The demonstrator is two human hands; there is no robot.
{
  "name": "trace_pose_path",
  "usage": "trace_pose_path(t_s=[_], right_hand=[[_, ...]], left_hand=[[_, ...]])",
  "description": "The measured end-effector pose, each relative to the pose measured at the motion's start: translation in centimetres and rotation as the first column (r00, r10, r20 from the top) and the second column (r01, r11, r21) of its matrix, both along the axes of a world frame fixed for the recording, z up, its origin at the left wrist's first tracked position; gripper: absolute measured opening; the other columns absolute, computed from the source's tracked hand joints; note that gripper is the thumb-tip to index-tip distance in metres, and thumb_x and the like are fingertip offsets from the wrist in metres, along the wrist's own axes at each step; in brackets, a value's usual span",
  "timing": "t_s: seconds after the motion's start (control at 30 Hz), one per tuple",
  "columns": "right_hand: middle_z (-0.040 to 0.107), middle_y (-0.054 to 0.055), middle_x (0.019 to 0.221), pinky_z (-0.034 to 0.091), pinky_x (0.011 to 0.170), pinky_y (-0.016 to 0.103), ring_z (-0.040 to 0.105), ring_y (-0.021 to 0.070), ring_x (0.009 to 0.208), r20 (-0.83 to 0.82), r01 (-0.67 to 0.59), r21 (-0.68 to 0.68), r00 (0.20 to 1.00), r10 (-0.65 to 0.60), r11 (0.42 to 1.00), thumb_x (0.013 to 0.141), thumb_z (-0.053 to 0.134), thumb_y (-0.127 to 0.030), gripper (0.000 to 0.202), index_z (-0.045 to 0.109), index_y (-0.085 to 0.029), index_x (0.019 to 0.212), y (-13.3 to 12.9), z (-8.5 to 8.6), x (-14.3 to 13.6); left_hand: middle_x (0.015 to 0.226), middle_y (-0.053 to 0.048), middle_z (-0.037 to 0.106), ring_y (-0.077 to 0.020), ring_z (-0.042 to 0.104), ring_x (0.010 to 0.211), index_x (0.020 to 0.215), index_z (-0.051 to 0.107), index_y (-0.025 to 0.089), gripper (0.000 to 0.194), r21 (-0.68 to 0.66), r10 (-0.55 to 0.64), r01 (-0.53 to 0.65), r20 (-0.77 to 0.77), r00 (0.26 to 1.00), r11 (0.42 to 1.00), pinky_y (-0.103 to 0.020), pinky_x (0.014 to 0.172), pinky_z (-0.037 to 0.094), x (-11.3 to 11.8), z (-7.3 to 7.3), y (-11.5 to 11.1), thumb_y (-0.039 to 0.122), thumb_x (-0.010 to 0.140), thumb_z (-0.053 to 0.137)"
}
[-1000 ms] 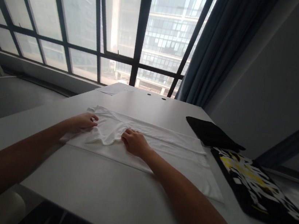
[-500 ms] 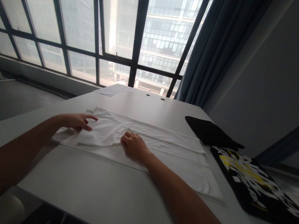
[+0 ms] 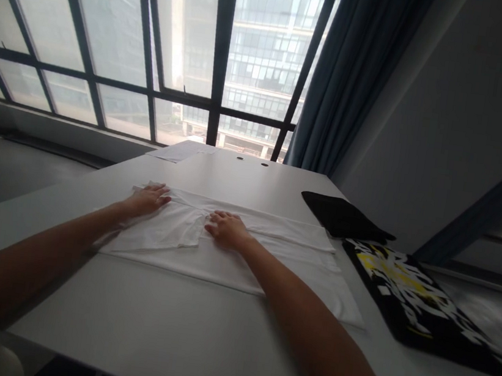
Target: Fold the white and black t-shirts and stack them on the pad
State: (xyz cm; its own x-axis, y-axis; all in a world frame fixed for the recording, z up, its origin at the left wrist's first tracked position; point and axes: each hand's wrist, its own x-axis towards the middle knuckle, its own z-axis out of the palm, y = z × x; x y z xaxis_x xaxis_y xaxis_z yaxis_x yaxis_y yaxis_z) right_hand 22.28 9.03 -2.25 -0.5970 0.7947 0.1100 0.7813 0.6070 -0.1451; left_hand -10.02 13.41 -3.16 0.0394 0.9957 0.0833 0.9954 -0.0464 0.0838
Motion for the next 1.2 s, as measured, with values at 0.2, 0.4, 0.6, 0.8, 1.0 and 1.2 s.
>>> trace_pose_path(t_s=[0.2, 0.4, 0.6, 0.8, 1.0, 1.2], right_hand=[[0.026, 0.008, 0.169, 0.018, 0.127, 0.044, 0.022, 0.0237, 0.157, 0.087, 0.210, -0.104, 0.976, -0.202, 0.972, 0.106, 0.030, -0.050, 0.062, 0.037, -0.020, 0.160, 3.9, -1.8, 7.7], [0.027, 0.008, 0.169, 0.019, 0.127, 0.046, 0.023, 0.0235, 0.156, 0.103, 0.322, -0.072, 0.944, -0.314, 0.944, 0.107, 0.026, -0.049, 0.061, 0.036, -0.021, 0.160, 5.7, -3.2, 14.5], [0.032, 0.007, 0.167, 0.020, 0.125, 0.054, 0.027, 0.0244, 0.155, 0.103, 0.552, -0.069, 0.832, -0.545, 0.831, 0.108, 0.023, -0.044, 0.055, 0.042, -0.024, 0.156, 6.1, -3.0, 19.6], [0.066, 0.015, 0.137, 0.041, 0.107, 0.037, 0.060, 0.0259, 0.126, 0.129, 0.671, 0.061, 0.729, -0.672, 0.739, 0.099, 0.051, -0.035, 0.038, 0.068, -0.016, 0.128, 6.2, -1.4, 24.2], [0.075, 0.013, 0.113, 0.046, 0.082, 0.028, 0.068, 0.0225, 0.102, 0.108, 0.716, 0.009, 0.693, -0.713, 0.698, 0.096, 0.057, -0.034, 0.028, 0.074, -0.015, 0.109, 6.4, -0.8, 26.9], [0.077, 0.012, 0.108, 0.046, 0.079, 0.026, 0.070, 0.0214, 0.098, 0.079, 0.727, 0.013, 0.683, -0.726, 0.686, 0.092, 0.064, -0.031, 0.027, 0.074, -0.015, 0.111, 6.9, -0.8, 28.0]], left_hand=[[0.173, -0.006, 0.012, -0.0339, 0.009, 0.159, 0.164, 0.026, 0.030, 0.070, -0.145, 0.025, -0.022, 0.017, 1.000, 0.989, -0.075, 0.117, 0.013, -1.6, -1.7, 2.6, 0.060, 0.101, 0.017], [0.172, -0.007, 0.015, -0.0350, 0.009, 0.158, 0.164, 0.027, 0.031, 0.070, -0.144, -0.044, 0.045, 0.009, 0.999, 0.989, -0.074, 0.116, 0.011, -3.1, -2.0, 4.7, 0.059, 0.100, 0.019], [0.170, -0.008, 0.019, -0.0340, 0.015, 0.158, 0.163, 0.030, 0.026, 0.071, -0.121, -0.103, 0.100, -0.018, 0.995, 0.988, -0.065, 0.121, 0.014, -3.9, -2.1, 8.0, 0.058, 0.100, 0.023], [0.170, -0.009, 0.022, -0.0310, 0.016, 0.158, 0.162, 0.032, 0.023, 0.072, -0.130, -0.169, 0.165, -0.022, 0.985, 0.978, -0.055, 0.124, 0.016, -4.3, -1.3, 10.9, 0.055, 0.098, 0.026], [0.172, -0.008, 0.015, -0.0400, 0.011, 0.157, 0.162, 0.033, 0.025, 0.072, -0.108, -0.045, 0.030, -0.141, 0.989, 0.994, -0.070, 0.120, 0.006, -1.9, 0.0, 8.5, 0.056, 0.099, 0.024], [0.173, -0.007, 0.015, -0.0586, 0.012, 0.150, 0.163, 0.027, 0.035, 0.084, -0.173, 0.220, -0.210, 0.041, 0.975, 0.962, -0.086, 0.106, 0.015, -0.1, -2.0, 1.8, 0.076, 0.090, 0.029]])
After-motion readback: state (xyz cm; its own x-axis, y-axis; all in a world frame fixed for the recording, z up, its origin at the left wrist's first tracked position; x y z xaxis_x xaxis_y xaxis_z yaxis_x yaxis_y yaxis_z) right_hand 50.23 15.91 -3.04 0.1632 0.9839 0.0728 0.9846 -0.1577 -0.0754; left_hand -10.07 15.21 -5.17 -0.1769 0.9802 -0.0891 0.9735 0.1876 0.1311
